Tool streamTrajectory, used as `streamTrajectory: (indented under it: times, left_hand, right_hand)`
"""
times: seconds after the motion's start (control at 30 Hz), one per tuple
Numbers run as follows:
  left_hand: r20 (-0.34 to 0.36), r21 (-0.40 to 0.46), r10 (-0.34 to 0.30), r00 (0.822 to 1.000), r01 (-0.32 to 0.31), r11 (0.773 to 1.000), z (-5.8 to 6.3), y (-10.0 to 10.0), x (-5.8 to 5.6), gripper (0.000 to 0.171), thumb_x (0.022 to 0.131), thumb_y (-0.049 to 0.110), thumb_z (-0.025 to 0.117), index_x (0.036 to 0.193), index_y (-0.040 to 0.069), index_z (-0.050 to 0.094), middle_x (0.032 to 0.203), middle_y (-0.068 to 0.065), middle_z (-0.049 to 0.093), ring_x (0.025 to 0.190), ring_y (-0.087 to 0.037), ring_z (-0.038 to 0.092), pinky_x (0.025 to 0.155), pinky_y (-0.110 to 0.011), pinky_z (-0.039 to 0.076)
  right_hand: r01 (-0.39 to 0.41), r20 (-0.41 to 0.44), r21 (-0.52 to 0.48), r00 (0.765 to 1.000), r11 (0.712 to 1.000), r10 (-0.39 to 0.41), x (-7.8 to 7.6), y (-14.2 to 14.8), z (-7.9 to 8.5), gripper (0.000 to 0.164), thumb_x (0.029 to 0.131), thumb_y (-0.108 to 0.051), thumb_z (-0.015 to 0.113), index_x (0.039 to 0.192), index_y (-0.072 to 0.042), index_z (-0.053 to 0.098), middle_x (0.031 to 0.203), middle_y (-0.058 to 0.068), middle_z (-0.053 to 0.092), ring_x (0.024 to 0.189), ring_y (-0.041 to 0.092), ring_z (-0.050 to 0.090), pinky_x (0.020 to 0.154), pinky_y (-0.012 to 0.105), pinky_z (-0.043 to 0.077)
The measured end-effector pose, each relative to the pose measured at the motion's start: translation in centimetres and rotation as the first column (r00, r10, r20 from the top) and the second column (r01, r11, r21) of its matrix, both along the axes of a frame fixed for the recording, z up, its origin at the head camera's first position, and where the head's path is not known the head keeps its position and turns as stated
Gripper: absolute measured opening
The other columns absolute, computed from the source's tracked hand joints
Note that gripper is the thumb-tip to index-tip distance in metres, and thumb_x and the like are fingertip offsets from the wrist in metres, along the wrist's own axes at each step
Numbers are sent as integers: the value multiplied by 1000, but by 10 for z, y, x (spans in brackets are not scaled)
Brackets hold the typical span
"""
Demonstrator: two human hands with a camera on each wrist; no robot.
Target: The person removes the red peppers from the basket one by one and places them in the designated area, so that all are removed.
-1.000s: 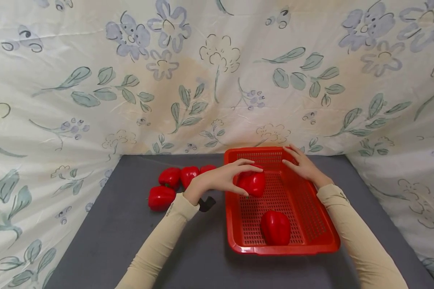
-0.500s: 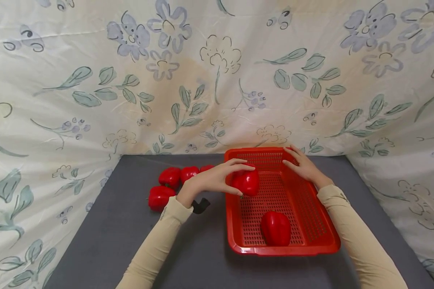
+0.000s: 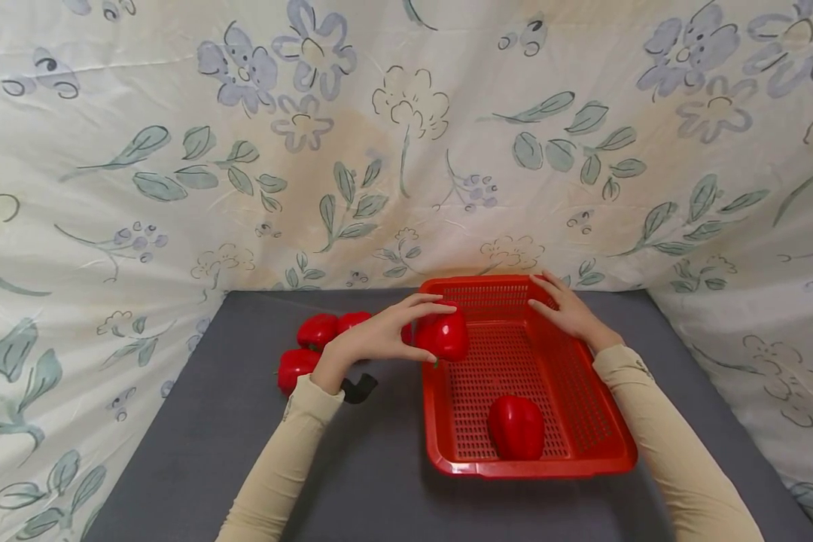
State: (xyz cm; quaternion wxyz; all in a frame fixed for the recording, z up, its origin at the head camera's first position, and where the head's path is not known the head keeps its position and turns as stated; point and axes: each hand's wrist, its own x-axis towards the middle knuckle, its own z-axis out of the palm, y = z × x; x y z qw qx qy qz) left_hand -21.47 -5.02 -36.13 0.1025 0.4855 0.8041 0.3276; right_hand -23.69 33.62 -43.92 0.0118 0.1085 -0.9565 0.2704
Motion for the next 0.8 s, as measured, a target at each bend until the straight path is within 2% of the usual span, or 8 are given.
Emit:
streamTrajectory:
  times: [0.23,0.47,0.8]
  left_hand:
    - [8,16,31,999,-31,999,-1,-17,1,74,74,37,76,138,37,39,145,3,30,128,-14,32,88,-31,49]
    - [19,32,38,999,-38,999,-2,-32,2,75,74,34,76,139,34,38,145,-1,31,127,-15,33,88,-30,49]
    - [16,15,110,994,-110,994,-8,-52,5,76,71,38,77,137,41,38,143,8,34,124,-12,37,84,-30,51]
  right_hand:
    - [10,-6,1,1000,1000,-10,4,-1,-2,65,95,-38,49,148,-11,22,153,21,5,137,47,9,99,69,15]
    - [14,-11,-3,1000,1000,-14,7,-3,0,64,95,-36,50,147,-9,23,153,21,6,136,48,10,100,69,15]
    - [22,-15,4,1000,1000,-22,11,-6,1,64,95,-36,49,147,-8,23,152,23,7,136,49,11,100,69,15]
